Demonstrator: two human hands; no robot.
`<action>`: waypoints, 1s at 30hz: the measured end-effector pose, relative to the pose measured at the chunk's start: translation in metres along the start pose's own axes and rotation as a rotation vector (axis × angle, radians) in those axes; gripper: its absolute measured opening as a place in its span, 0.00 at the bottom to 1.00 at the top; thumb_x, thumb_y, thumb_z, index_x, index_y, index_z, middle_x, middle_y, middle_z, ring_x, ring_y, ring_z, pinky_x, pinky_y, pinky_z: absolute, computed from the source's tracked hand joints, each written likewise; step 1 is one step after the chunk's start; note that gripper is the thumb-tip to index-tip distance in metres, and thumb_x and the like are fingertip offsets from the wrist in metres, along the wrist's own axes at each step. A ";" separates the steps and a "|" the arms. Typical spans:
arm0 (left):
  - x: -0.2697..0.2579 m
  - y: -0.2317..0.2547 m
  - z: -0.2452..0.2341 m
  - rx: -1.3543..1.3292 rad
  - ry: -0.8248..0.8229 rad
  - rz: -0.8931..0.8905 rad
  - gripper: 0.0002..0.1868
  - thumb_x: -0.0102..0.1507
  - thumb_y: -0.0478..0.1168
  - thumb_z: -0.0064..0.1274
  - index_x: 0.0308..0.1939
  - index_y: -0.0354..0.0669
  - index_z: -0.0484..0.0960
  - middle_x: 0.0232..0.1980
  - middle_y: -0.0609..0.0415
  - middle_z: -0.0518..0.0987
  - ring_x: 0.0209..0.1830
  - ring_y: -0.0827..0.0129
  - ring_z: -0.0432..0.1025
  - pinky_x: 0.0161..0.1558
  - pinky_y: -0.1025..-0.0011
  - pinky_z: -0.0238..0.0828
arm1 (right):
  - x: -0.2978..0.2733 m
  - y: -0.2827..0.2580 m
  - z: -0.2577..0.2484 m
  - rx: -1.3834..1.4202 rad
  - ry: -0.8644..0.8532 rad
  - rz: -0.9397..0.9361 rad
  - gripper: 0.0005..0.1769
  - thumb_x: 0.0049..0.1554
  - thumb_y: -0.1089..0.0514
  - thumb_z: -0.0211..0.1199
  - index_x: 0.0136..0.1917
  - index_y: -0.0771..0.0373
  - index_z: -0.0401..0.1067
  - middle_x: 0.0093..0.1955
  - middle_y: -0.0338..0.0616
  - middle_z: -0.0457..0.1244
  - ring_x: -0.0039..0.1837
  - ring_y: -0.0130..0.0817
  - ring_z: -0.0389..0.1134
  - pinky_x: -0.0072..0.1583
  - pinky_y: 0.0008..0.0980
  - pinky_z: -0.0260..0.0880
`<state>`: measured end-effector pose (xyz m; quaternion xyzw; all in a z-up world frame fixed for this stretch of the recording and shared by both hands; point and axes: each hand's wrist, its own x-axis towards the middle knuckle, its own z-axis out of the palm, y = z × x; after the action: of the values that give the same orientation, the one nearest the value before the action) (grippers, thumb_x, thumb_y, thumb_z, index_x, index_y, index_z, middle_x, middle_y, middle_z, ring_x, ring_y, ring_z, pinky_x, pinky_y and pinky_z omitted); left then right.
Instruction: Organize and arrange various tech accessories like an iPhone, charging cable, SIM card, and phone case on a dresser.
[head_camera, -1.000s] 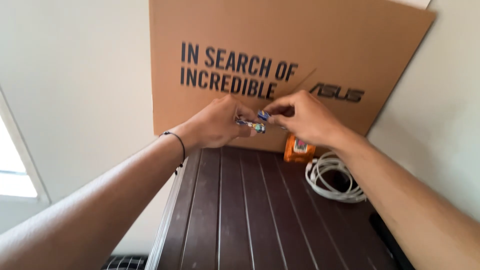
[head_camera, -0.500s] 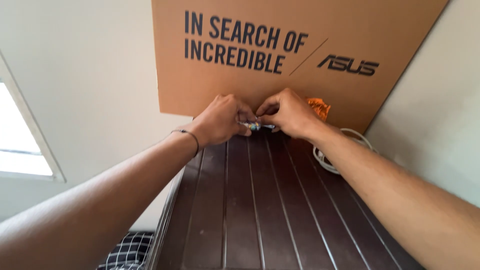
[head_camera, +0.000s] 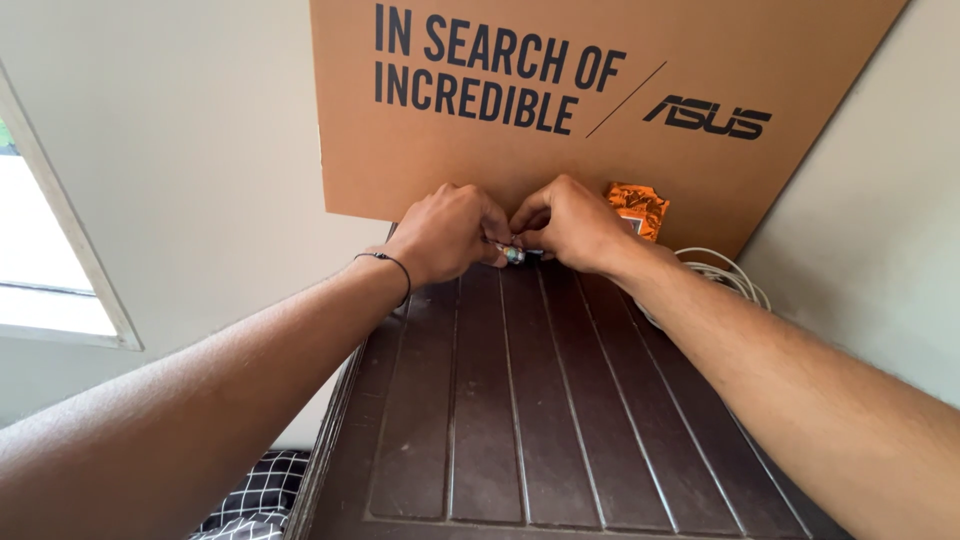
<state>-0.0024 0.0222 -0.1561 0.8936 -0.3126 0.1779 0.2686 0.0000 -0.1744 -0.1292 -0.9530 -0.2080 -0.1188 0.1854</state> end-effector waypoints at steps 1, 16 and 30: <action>-0.001 0.000 0.001 -0.001 -0.001 -0.004 0.12 0.51 0.45 0.71 0.37 0.52 0.89 0.39 0.57 0.87 0.45 0.61 0.80 0.47 0.62 0.75 | 0.001 0.001 0.002 0.001 -0.003 -0.001 0.10 0.51 0.62 0.72 0.48 0.62 0.83 0.41 0.46 0.74 0.42 0.31 0.75 0.47 0.33 0.74; 0.010 -0.004 0.018 -0.069 0.061 0.114 0.12 0.49 0.41 0.71 0.35 0.45 0.90 0.37 0.49 0.86 0.42 0.55 0.80 0.47 0.61 0.76 | -0.009 0.009 0.010 0.015 0.155 -0.086 0.12 0.46 0.63 0.72 0.47 0.61 0.83 0.43 0.49 0.74 0.47 0.35 0.76 0.52 0.36 0.73; -0.010 0.018 -0.001 0.140 0.073 -0.258 0.21 0.51 0.50 0.73 0.38 0.40 0.86 0.41 0.40 0.83 0.47 0.47 0.78 0.49 0.54 0.75 | -0.030 -0.009 0.001 0.015 0.092 -0.043 0.13 0.50 0.58 0.73 0.50 0.62 0.81 0.45 0.48 0.74 0.49 0.36 0.76 0.53 0.35 0.75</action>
<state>-0.0215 0.0158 -0.1537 0.9358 -0.1718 0.1958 0.2377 -0.0302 -0.1769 -0.1362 -0.9404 -0.2205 -0.1651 0.1993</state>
